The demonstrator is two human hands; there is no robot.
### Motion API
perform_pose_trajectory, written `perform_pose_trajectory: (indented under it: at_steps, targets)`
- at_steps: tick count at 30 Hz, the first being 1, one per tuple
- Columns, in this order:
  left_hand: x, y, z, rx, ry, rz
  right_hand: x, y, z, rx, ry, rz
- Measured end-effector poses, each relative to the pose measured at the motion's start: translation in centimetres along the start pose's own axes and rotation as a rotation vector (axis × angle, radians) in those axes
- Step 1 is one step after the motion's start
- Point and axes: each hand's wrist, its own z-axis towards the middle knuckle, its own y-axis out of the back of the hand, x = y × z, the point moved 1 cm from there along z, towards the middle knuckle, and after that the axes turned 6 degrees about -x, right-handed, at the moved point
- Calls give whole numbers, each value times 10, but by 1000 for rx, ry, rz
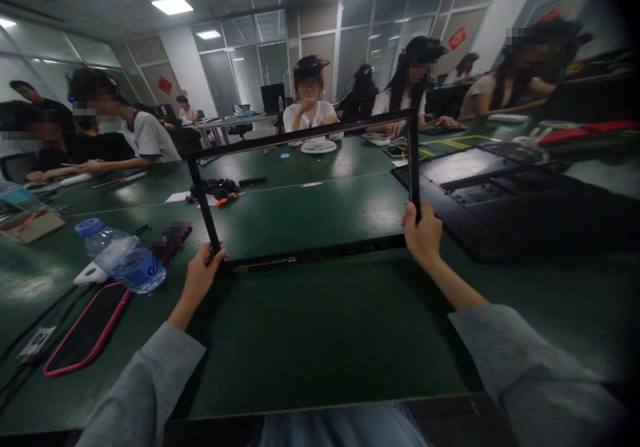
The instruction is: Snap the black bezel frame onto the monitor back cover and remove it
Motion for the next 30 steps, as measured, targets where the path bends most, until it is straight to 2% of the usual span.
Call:
perform_pose_trajectory:
  at_steps: [3, 15, 22, 30]
  targets:
    - [2, 2, 1, -15, -18, 39, -6, -4, 1, -105, -46, 15]
    - [4, 6, 3, -107, -91, 223, -23, -24, 8, -208, 40, 43]
    - [-1, 9, 2, -133, -133, 335, -23, -22, 10, -245, 109, 42]
    - [-3, 7, 0, -80, -70, 166, -27, -25, 11, -274, 92, 76]
